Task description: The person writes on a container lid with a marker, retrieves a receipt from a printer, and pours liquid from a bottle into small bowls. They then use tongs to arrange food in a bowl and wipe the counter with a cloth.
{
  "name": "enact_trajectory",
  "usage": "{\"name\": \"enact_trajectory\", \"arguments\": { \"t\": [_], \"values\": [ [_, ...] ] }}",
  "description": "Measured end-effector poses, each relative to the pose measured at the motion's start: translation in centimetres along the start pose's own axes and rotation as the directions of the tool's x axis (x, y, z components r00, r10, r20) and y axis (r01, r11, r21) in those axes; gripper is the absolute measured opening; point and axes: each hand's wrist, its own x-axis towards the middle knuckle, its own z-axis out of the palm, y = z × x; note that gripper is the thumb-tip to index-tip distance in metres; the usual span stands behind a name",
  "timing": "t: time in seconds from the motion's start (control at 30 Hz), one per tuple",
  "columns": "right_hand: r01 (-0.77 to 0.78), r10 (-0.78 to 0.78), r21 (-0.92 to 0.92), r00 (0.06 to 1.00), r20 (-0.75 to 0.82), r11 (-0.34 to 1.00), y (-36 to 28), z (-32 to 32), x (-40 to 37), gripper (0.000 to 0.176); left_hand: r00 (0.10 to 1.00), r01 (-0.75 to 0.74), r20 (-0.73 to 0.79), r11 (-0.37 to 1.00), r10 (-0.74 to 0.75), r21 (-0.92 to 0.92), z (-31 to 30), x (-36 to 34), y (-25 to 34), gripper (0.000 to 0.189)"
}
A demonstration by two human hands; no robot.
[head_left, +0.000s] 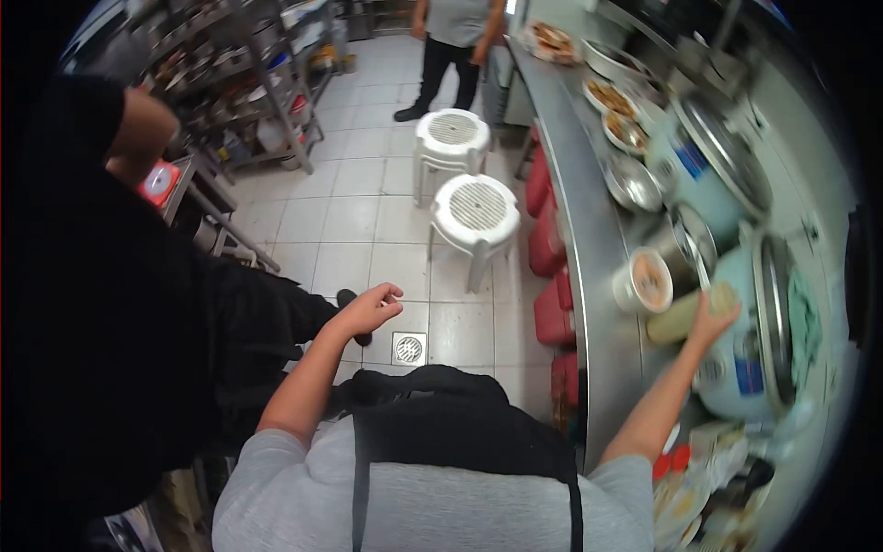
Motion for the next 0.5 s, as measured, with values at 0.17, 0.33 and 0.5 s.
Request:
{"name": "enact_trajectory", "arguments": {
  "t": [0.17, 0.33, 0.5],
  "values": [
    [0.058, -0.077, -0.267, 0.995, -0.058, 0.962, -4.3, -3.4, 4.3, 0.068, 0.986, -0.004, -0.168, 0.993, -0.016, -0.115, -7.4, 5.9, 0.3, 0.032],
    [0.017, 0.005, 0.113, 0.981, -0.194, 0.993, -15.2, -3.5, 8.0, 0.063, 0.977, -0.043, -0.212, 0.976, -0.003, -0.211, -12.0, 11.9, 0.6, 0.033],
    [0.106, -0.118, 0.540, 0.993, -0.013, 0.835, -20.3, 9.1, 10.6, 0.058, 0.976, 0.064, -0.185, 0.959, -0.118, -0.275, -15.4, 16.5, 1.4, 0.035]
  ]
}}
